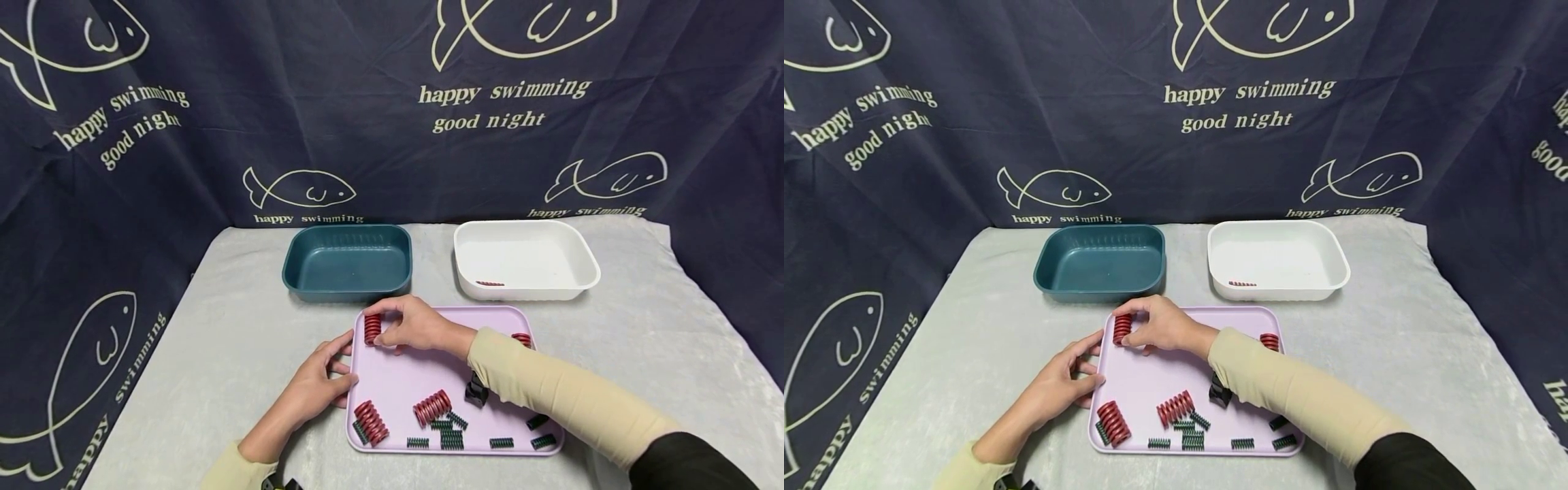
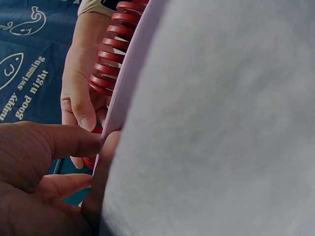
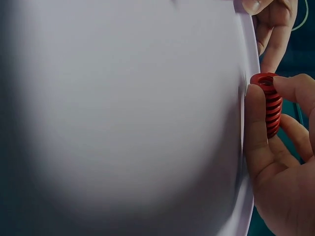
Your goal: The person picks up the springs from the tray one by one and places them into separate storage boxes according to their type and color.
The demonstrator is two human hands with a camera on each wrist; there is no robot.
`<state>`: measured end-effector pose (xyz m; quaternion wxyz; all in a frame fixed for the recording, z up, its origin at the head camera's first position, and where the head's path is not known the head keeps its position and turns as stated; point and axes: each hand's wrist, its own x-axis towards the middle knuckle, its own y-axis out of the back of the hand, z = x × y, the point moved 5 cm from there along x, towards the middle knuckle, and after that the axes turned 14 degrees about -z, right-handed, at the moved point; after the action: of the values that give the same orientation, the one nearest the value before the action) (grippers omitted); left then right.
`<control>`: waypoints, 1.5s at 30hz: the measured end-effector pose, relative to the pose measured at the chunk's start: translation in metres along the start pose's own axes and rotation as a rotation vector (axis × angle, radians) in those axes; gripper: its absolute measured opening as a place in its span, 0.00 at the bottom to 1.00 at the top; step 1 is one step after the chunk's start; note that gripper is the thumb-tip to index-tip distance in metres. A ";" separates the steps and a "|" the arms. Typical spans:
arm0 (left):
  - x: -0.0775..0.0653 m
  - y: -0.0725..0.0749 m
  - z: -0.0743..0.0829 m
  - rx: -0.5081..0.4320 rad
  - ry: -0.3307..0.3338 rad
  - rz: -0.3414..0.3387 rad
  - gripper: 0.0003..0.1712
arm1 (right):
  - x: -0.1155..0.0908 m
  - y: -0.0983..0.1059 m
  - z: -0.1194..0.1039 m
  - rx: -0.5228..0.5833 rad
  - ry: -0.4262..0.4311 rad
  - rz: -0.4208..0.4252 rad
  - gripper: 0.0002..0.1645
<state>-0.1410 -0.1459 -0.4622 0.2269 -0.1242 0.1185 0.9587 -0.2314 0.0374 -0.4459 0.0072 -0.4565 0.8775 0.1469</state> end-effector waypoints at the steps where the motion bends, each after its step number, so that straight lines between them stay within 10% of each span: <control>1: 0.000 0.000 0.000 -0.002 -0.001 -0.001 0.44 | -0.001 0.000 0.000 0.008 0.007 -0.006 0.30; 17: 0.000 0.001 0.001 -0.004 0.009 0.005 0.44 | -0.032 0.020 -0.002 0.223 0.021 -0.126 0.33; 45: -0.001 0.000 0.000 -0.004 0.006 0.004 0.44 | -0.091 0.085 -0.015 0.095 0.079 -0.080 0.28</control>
<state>-0.1405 -0.1461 -0.4619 0.2243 -0.1271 0.1174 0.9590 -0.2452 0.1524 -0.3970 0.0000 -0.4959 0.8640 0.0867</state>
